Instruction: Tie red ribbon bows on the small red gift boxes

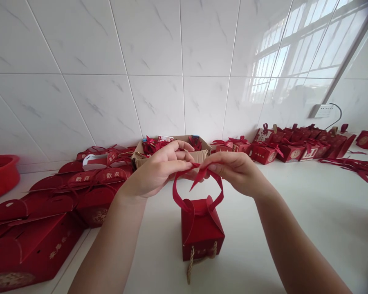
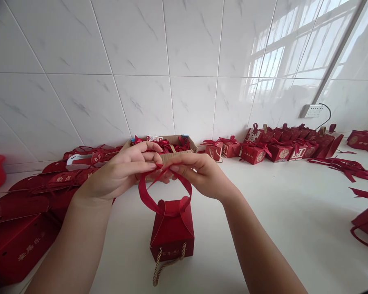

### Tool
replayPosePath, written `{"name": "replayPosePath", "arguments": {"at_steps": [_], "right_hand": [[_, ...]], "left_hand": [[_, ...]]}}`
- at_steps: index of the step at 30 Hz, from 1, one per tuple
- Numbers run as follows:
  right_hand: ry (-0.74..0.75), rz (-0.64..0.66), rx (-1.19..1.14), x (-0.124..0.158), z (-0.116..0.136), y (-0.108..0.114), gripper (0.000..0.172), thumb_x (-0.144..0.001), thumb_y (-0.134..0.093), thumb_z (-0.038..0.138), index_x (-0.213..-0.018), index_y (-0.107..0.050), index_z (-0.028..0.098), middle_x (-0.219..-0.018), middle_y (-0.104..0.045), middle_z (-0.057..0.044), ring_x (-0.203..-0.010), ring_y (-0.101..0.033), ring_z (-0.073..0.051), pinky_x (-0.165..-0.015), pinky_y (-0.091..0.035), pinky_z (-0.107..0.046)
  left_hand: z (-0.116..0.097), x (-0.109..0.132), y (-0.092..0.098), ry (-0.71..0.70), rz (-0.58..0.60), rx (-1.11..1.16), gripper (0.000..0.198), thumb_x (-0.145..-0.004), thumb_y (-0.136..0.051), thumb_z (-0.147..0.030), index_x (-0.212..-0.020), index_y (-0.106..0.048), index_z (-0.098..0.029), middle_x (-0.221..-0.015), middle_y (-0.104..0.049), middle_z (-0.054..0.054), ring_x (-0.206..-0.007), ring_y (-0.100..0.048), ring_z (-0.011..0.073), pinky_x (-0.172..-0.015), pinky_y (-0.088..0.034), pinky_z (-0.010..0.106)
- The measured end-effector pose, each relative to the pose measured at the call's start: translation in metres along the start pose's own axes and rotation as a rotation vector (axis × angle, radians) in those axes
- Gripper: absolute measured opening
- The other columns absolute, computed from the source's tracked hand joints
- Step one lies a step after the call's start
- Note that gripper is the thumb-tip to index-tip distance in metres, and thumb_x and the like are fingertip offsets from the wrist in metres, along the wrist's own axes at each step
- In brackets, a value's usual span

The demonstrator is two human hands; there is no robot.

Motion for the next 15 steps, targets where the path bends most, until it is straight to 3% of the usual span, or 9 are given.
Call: {"name": "replayPosePath", "arguments": {"at_steps": [4,7,11,15], "right_hand": [[0.141,0.015,0.376,0.003,0.001,0.002,0.035,-0.088,-0.041,0.010,-0.101,-0.069,0.026,-0.092,-0.068,-0.002,-0.083,-0.063,-0.015,-0.069,-0.053,-0.029],[0.206,-0.020,0.475,0.003,-0.002,0.003,0.036,-0.087,-0.040,0.009,-0.104,-0.068,0.025,-0.100,-0.068,-0.004,-0.090,-0.063,-0.015,-0.071,-0.053,-0.028],[0.185,-0.088,0.395,0.000,-0.009,0.004,0.032,-0.088,-0.045,0.012,-0.105,-0.069,0.024,-0.106,-0.068,-0.006,-0.100,-0.062,-0.017,-0.085,-0.051,-0.032],[0.012,-0.178,0.085,-0.001,-0.016,0.009,0.022,-0.087,-0.053,0.023,-0.100,-0.071,0.026,-0.111,-0.067,-0.005,-0.110,-0.059,-0.019,-0.095,-0.046,-0.036]], "left_hand": [[0.002,-0.001,0.001,0.059,0.047,0.103,0.011,-0.080,-0.059,-0.014,-0.087,-0.052,-0.019,-0.072,-0.060,-0.001,-0.071,-0.068,0.0186,-0.069,-0.051,0.031],[0.001,-0.001,0.001,0.067,0.047,0.119,0.003,-0.083,-0.057,-0.019,-0.086,-0.055,-0.019,-0.069,-0.061,-0.001,-0.069,-0.066,0.0163,-0.070,-0.051,0.029],[-0.001,-0.006,0.000,-0.013,-0.043,0.008,0.015,-0.086,-0.055,-0.031,-0.089,-0.062,-0.018,-0.076,-0.067,0.002,-0.074,-0.065,0.0155,-0.075,-0.052,0.030],[-0.010,-0.011,-0.004,-0.192,-0.214,-0.372,0.029,-0.087,-0.050,-0.041,-0.086,-0.066,-0.017,-0.080,-0.068,0.006,-0.081,-0.063,0.0190,-0.077,-0.049,0.030]]}}
Point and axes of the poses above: each hand's wrist, its own x-axis away from the middle knuckle, its own y-axis out of the back of the hand, z = x × y, the point moved 2 cm from there along -x, towards the middle knuckle
